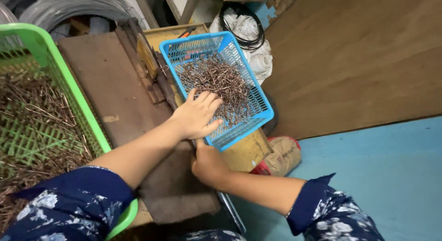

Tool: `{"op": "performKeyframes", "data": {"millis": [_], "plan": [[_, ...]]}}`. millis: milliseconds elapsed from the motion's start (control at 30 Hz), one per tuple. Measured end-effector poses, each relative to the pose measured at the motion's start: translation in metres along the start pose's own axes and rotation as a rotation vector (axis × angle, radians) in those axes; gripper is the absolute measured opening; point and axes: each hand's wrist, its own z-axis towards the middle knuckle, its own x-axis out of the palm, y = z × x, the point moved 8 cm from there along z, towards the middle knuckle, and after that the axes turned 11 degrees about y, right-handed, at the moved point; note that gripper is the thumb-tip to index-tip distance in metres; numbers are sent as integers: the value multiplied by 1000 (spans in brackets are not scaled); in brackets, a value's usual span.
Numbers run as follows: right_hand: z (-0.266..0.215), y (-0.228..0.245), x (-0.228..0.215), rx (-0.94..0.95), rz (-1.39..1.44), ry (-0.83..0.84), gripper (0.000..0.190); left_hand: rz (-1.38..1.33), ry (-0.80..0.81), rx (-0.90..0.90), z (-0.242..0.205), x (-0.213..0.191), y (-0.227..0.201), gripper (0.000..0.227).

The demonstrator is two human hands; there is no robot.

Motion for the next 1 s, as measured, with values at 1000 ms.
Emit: {"op": "performKeyframes", "data": {"millis": [1000], "plan": [[24,-19,27,-107,-211,-309,61,45,-2,-203,-9,0,14,62]]}}
